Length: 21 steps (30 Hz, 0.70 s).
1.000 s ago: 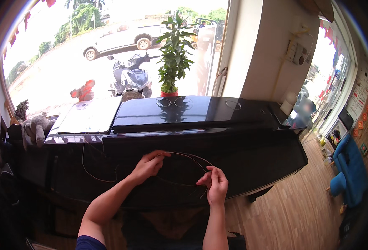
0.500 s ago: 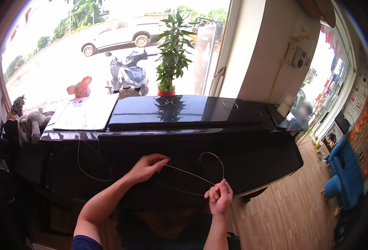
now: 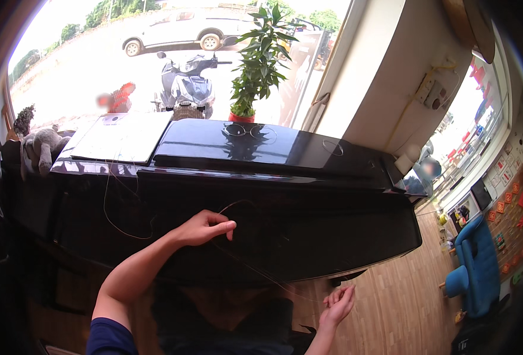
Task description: The person manipulates a thin copper wire with both hands, bending and twisting it into a loop shape on a black piano surface. The person repeatedly adjusts the loop and straightens the wire ends, then places the formed loop on the piano.
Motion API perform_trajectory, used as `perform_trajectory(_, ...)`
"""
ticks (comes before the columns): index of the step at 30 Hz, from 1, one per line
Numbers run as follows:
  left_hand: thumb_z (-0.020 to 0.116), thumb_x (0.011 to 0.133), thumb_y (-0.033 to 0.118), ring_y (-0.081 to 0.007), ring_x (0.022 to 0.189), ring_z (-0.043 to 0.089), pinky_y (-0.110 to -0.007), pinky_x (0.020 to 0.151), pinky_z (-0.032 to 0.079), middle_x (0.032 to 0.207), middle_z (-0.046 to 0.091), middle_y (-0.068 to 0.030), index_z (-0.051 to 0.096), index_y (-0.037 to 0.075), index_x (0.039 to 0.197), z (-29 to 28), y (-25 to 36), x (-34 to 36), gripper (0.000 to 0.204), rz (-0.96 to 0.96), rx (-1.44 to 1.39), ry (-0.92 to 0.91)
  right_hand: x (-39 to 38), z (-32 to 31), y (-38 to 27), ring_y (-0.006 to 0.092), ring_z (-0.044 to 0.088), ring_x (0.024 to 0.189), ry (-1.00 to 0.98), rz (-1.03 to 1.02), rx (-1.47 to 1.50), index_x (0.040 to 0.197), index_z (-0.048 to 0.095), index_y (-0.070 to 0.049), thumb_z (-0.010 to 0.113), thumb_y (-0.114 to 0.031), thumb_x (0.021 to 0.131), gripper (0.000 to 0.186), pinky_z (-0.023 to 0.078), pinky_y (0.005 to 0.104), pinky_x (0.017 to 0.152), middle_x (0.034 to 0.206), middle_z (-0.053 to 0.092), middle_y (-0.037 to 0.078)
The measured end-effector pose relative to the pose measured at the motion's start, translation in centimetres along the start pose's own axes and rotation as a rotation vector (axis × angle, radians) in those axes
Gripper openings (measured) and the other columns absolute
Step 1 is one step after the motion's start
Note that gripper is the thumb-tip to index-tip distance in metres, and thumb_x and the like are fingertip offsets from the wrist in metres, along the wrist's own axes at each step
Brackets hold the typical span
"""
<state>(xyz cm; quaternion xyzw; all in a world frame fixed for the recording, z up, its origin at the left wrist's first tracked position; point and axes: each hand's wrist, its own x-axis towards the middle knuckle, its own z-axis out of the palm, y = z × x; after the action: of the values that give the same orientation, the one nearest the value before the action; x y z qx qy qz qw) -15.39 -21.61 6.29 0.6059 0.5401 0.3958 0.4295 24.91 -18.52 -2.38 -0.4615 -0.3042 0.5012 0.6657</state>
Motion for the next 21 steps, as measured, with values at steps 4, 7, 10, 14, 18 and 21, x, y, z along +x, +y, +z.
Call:
perform_trajectory(4,0.034,0.106,0.052,-0.0055,0.057,0.026,-0.025,0.053,0.025,0.062,0.028,0.008,0.066,0.002,0.085,0.0,-0.4,0.0,0.063,-0.037,-0.29,-0.017,0.7,-2.4,2.2,0.0053,0.026,0.045,0.009,-0.049,-0.234,0.082,0.046,-0.014,0.047,-0.041,0.105,0.035,0.028,0.0252,0.043,0.056,0.029,-0.007)
perform_trajectory(7,0.03,0.107,0.05,-0.0048,0.054,0.022,-0.025,0.05,0.022,0.062,0.026,0.0089,0.061,0.002,0.082,0.4,-0.7,0.4,0.063,-0.001,-0.365,-0.026,2.0,-4.2,4.3,0.0054,0.027,0.045,0.112,0.002,-0.286,0.082,0.045,-0.013,0.048,-0.04,0.105,0.036,0.028,0.0248,0.042,0.056,0.028,-0.007)
perform_trajectory(10,0.031,0.108,0.048,-0.0046,0.053,0.024,-0.024,0.049,0.023,0.062,0.03,0.0085,0.059,0.003,0.078,0.6,-0.4,-0.2,0.06,0.054,-0.361,-0.005,4.0,-7.4,6.3,0.0059,0.027,0.044,0.265,0.09,-0.296,0.085,0.046,-0.011,0.049,-0.04,0.104,0.035,0.026,0.0239,0.041,0.056,0.028,-0.006)
perform_trajectory(14,0.039,0.107,0.046,-0.0041,0.054,0.03,-0.024,0.05,0.025,0.06,0.037,0.0064,0.057,0.006,0.072,0.5,0.2,-0.3,0.056,0.09,-0.379,0.084,6.9,-15.1,7.5,0.0065,0.027,0.044,0.411,0.112,-0.077,0.097,0.051,-0.007,0.051,-0.038,0.103,0.032,0.023,0.0235,0.039,0.056,0.028,-0.006)
perform_trajectory(18,0.036,0.108,0.041,-0.0064,0.055,0.031,-0.023,0.05,0.026,0.061,0.04,0.0039,0.051,0.007,0.068,0.2,-0.2,-0.3,0.055,0.168,-0.41,0.113,8.4,-22.6,7.4,0.0066,0.027,0.043,0.584,0.1,0.071,0.108,0.053,-0.007,0.051,-0.039,0.103,0.033,0.025,0.0226,0.038,0.057,0.027,-0.006)
perform_trajectory(21,0.036,0.109,0.038,-0.008,0.056,0.032,-0.024,0.052,0.027,0.06,0.039,0.0017,0.048,0.007,0.063,-0.2,-0.4,-0.6,0.056,0.301,-0.404,0.088,8.5,-25.1,7.1,0.0069,0.028,0.042,0.699,0.132,0.204,0.105,0.053,-0.009,0.05,-0.036,0.104,0.027,0.026,0.022,0.037,0.055,0.026,-0.006)
